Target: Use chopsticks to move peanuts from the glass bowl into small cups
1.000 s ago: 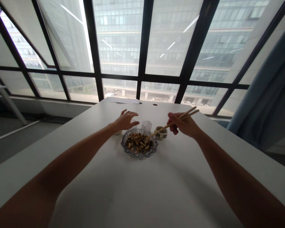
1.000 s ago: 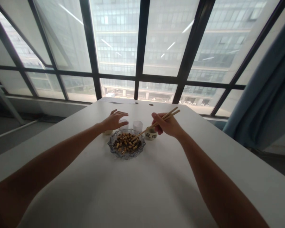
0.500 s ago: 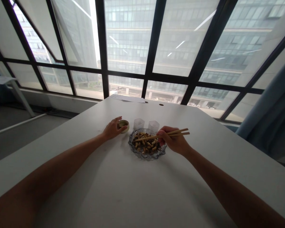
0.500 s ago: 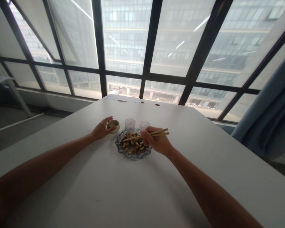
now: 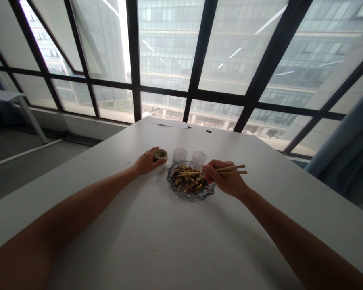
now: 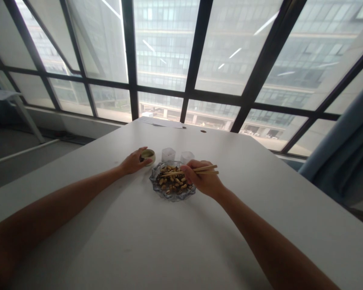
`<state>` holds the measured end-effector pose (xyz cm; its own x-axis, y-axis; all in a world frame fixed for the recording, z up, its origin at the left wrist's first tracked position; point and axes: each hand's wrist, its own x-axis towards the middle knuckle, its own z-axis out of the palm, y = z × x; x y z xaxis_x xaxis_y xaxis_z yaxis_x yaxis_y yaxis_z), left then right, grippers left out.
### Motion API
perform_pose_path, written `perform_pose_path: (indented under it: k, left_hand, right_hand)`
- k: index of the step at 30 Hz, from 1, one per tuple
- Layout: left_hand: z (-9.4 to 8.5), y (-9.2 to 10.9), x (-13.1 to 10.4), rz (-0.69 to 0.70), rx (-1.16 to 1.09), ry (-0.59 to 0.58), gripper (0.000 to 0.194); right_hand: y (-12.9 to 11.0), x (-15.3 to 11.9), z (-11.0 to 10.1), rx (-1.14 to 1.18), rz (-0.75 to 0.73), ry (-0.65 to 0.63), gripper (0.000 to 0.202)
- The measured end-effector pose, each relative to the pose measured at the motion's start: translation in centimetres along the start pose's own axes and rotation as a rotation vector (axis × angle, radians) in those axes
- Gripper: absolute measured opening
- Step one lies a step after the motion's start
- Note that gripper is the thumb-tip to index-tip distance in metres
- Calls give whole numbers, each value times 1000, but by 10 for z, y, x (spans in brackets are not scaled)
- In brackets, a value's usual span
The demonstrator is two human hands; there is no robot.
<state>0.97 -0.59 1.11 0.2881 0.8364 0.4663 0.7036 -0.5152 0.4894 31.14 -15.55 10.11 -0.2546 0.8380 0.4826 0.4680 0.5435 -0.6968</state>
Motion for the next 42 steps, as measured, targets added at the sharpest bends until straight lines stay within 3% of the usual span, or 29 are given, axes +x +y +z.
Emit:
perform_pose_path:
  k: [11, 23, 29, 38, 42]
  left_hand:
    - [-1, 2, 0, 0, -17, -4, 78]
    - [-1, 0, 1, 15, -35, -4, 79]
    - [2, -2, 2, 30, -49, 9, 78]
    - [2, -3, 2, 27, -66, 14, 80]
    - [2, -4, 2, 24, -72, 21, 78]
  right_hand:
    - [-5, -1, 4, 92, 38, 10, 37]
    - [17, 12, 9, 324, 293, 137, 56]
    - [17, 11, 9, 329, 272, 173, 57]
    - [11, 16, -4, 309, 288, 199, 60]
    - [0, 19, -29, 263, 256, 234, 63]
